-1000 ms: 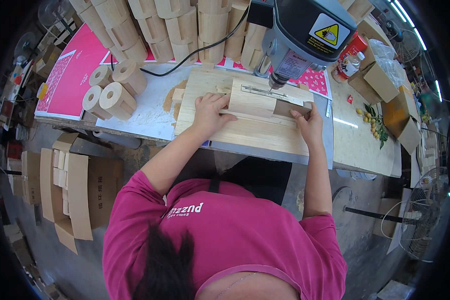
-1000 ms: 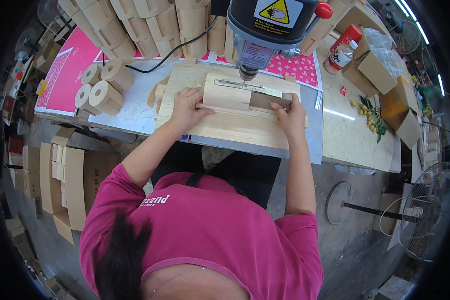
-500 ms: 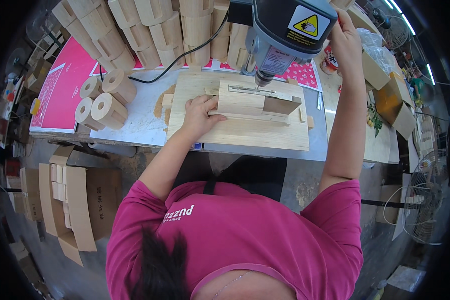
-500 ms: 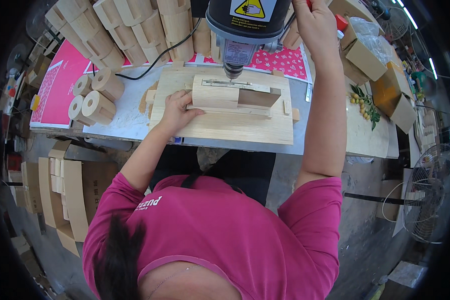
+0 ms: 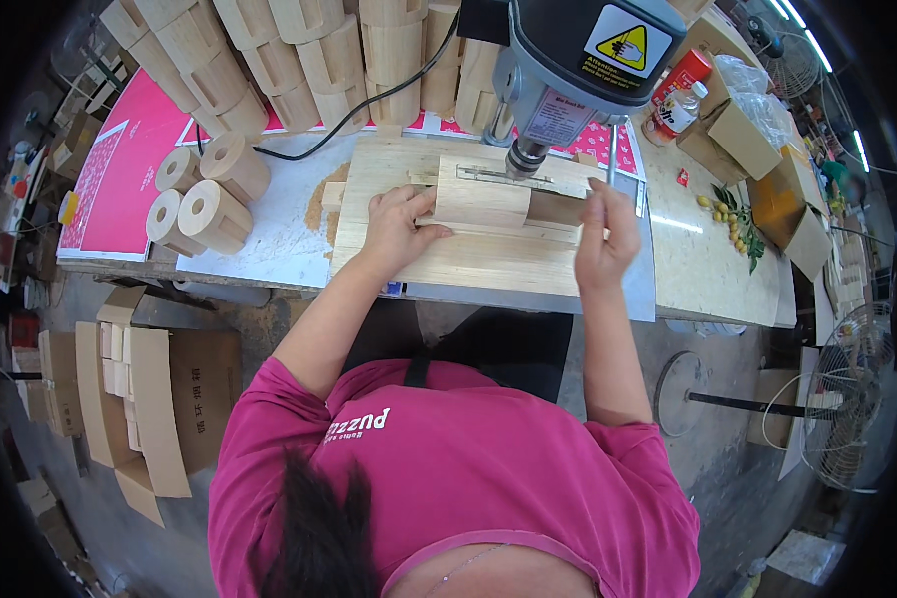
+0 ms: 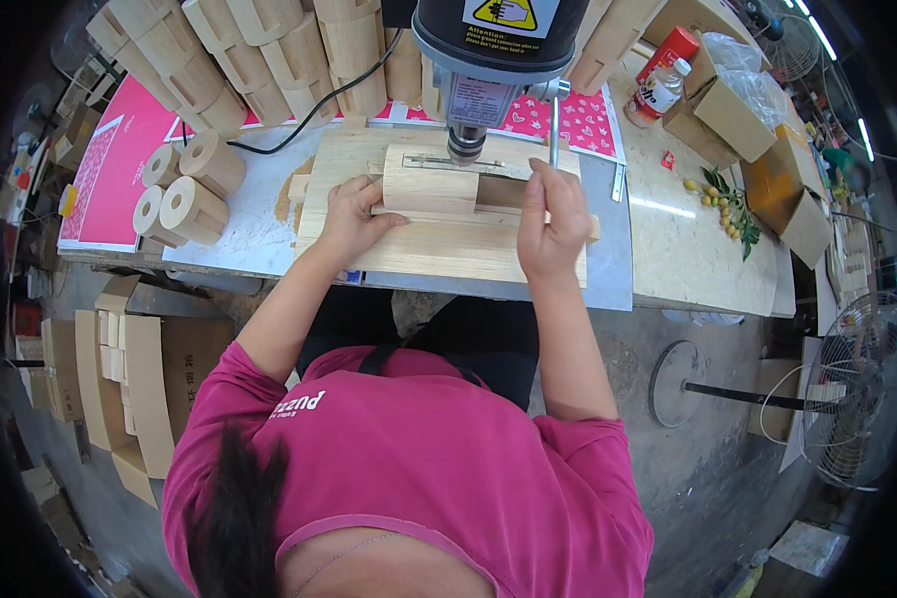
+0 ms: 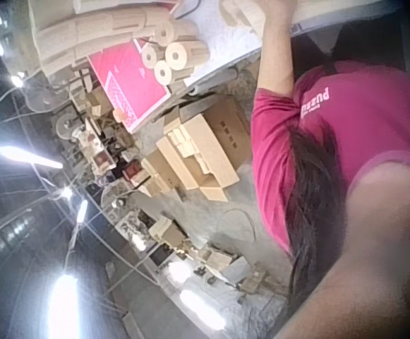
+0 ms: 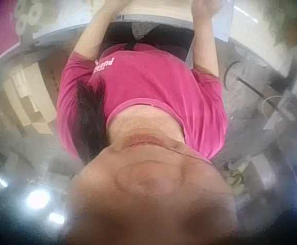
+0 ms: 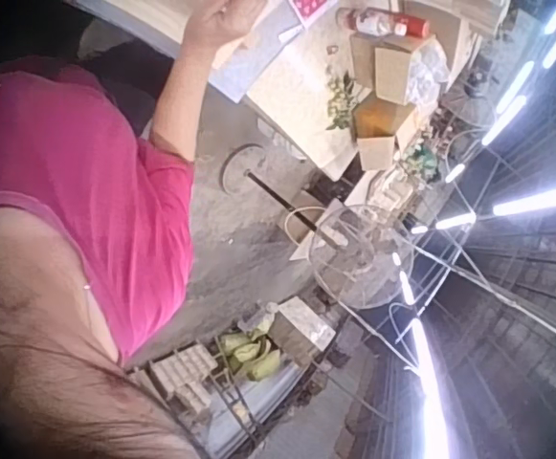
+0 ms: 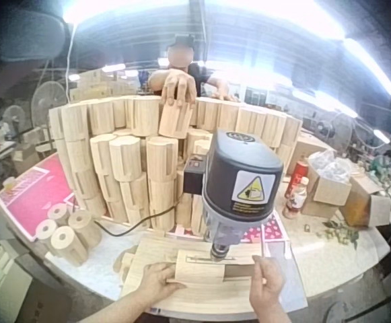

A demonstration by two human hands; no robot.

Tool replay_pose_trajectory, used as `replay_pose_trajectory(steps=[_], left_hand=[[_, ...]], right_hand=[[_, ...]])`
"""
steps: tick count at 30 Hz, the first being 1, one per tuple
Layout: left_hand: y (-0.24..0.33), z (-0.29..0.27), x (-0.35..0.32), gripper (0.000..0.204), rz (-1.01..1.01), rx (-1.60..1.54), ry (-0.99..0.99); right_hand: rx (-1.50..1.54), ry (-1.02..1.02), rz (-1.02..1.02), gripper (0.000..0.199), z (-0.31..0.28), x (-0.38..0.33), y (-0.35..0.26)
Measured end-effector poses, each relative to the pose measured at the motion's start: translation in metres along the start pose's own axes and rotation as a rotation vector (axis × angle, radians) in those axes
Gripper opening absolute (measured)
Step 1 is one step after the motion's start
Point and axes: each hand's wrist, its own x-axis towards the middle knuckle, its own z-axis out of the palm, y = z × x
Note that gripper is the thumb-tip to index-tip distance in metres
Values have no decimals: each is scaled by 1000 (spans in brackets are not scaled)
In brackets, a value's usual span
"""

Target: Drilling holes into cylindrical wood blocks using a stationary machine and then packing them into a box.

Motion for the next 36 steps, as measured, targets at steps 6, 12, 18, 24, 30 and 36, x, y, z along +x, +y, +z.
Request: replay_pose_trajectory(steps=[6, 12, 18, 24, 30, 36], left_hand=[[1, 2, 0, 51, 29, 4, 24], [7, 1, -5, 53, 1, 65, 18], [32, 29, 13, 53, 64, 13, 20], [28, 23, 6, 52, 11, 29, -3], [32, 20, 7, 51, 0, 29, -10], [31, 22, 12, 51, 8, 26, -1]], right_hand=[[10, 26, -102, 8, -2, 10, -2], [0, 77, -140, 18, -15, 126, -37], [-217, -102, 50, 32, -4, 194, -6], [-221, -56, -92, 23, -29, 143, -37], [-37, -16, -8, 13, -28, 49, -41], [119, 116, -191, 12, 10, -1, 14]])
